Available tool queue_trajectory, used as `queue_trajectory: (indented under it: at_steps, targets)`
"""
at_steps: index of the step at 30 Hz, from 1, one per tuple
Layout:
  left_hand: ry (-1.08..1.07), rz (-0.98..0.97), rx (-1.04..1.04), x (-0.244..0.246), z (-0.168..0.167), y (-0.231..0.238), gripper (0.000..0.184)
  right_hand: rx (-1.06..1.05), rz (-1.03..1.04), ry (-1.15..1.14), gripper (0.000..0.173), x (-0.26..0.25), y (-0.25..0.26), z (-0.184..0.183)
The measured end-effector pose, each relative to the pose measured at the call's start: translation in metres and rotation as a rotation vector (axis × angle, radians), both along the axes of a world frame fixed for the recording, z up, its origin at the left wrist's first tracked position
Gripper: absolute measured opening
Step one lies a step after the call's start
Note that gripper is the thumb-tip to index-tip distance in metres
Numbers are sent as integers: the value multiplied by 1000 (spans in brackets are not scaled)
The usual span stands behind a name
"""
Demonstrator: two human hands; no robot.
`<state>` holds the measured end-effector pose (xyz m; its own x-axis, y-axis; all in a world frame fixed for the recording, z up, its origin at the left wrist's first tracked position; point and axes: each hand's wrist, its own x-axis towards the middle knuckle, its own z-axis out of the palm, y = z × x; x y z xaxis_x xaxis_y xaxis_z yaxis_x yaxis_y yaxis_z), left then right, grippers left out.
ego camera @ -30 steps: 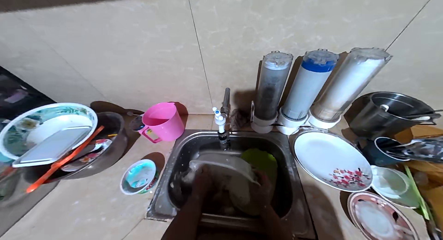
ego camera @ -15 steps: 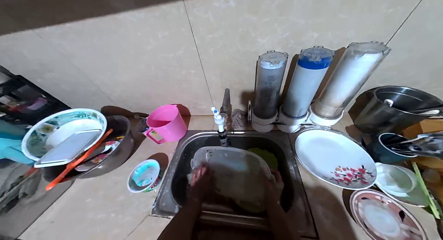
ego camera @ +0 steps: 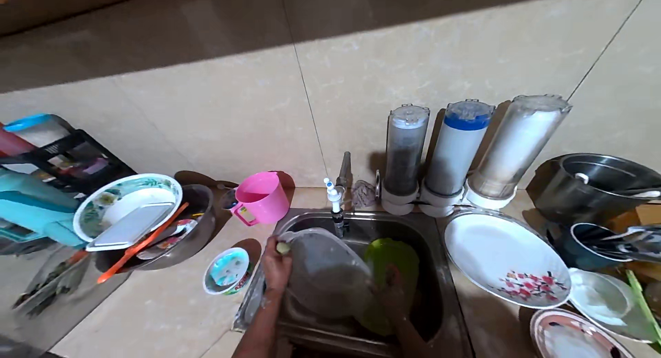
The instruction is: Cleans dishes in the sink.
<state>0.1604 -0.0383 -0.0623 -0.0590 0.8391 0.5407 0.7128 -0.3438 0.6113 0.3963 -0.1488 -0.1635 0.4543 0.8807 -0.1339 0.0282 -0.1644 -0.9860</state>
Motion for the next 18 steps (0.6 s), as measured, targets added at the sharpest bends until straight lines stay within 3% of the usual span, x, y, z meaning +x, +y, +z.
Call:
queue_trajectory:
  at_steps: [3, 6, 8, 10, 13, 16, 18]
  targets:
    - [444, -263, -24, 21, 37, -6, 27, 177, 55, -115, 93, -12, -2, -1]
    - [810, -586, -123, 65, 29, -27, 31, 341, 114, -177, 92, -18, -5, -4]
    - [852, -804, -82, 97, 11, -49, 31, 368, 145, -192, 86, -17, -10, 2]
    - [838, -914, -105, 119, -4, -60, 35, 356, 99, -200, 67, -15, -9, -5]
    - [510, -863, -206, 118, -6, -54, 55, 208, 13, -274, 47, -9, -4, -16]
    - [-50, -518, -228, 90, -22, -33, 46, 112, 0, -252, 54, -8, 0, -12]
    - [-378, -306, -336, 80, -30, -22, 57, 1, 42, -153, 58, -5, 0, -2]
